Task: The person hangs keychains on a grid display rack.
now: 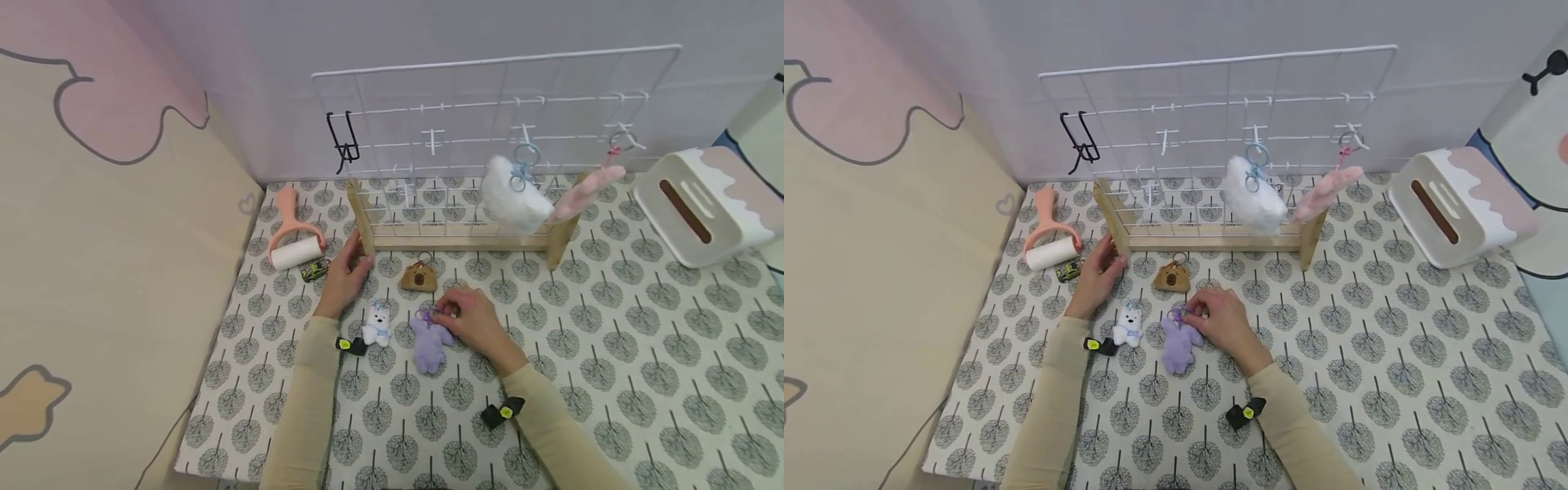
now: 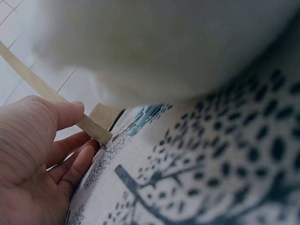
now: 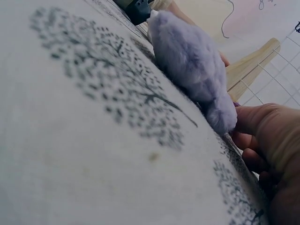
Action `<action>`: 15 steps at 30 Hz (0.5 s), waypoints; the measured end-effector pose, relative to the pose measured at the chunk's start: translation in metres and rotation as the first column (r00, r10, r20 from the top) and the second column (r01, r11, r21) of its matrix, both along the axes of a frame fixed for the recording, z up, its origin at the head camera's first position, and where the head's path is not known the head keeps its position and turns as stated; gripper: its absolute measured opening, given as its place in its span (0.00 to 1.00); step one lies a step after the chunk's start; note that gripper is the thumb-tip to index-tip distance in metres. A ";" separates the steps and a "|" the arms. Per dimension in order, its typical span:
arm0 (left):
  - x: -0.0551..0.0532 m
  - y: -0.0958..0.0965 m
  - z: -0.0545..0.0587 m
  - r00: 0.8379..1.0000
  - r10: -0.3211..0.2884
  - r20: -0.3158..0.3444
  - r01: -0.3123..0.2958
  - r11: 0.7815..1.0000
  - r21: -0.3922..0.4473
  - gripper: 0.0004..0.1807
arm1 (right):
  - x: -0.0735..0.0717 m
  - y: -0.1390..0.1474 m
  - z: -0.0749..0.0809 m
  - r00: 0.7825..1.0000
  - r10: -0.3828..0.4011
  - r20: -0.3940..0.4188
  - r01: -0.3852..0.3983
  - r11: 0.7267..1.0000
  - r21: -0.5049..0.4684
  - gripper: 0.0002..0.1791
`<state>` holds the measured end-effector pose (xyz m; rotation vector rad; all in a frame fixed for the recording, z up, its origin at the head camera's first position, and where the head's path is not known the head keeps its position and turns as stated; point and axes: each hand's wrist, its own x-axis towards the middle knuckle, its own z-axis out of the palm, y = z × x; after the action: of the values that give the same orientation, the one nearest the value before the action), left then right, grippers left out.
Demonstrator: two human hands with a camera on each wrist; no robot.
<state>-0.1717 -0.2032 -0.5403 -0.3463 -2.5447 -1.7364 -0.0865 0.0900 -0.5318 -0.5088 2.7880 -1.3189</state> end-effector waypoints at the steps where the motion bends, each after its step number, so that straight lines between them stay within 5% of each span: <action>1: 0.000 0.001 0.000 1.000 -0.002 -0.003 0.002 1.000 0.000 0.38 | 0.000 0.001 0.000 1.000 -0.002 0.005 0.002 1.000 -0.001 0.08; 15: 0.000 0.000 -0.001 1.000 0.012 0.007 -0.012 1.000 -0.016 0.38 | 0.002 0.002 0.002 0.998 0.003 0.057 0.006 0.988 -0.155 0.04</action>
<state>-0.1716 -0.2027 -0.5412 -0.3246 -2.5614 -1.7176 -0.0846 0.0916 -0.5300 -0.4655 2.6546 -1.5332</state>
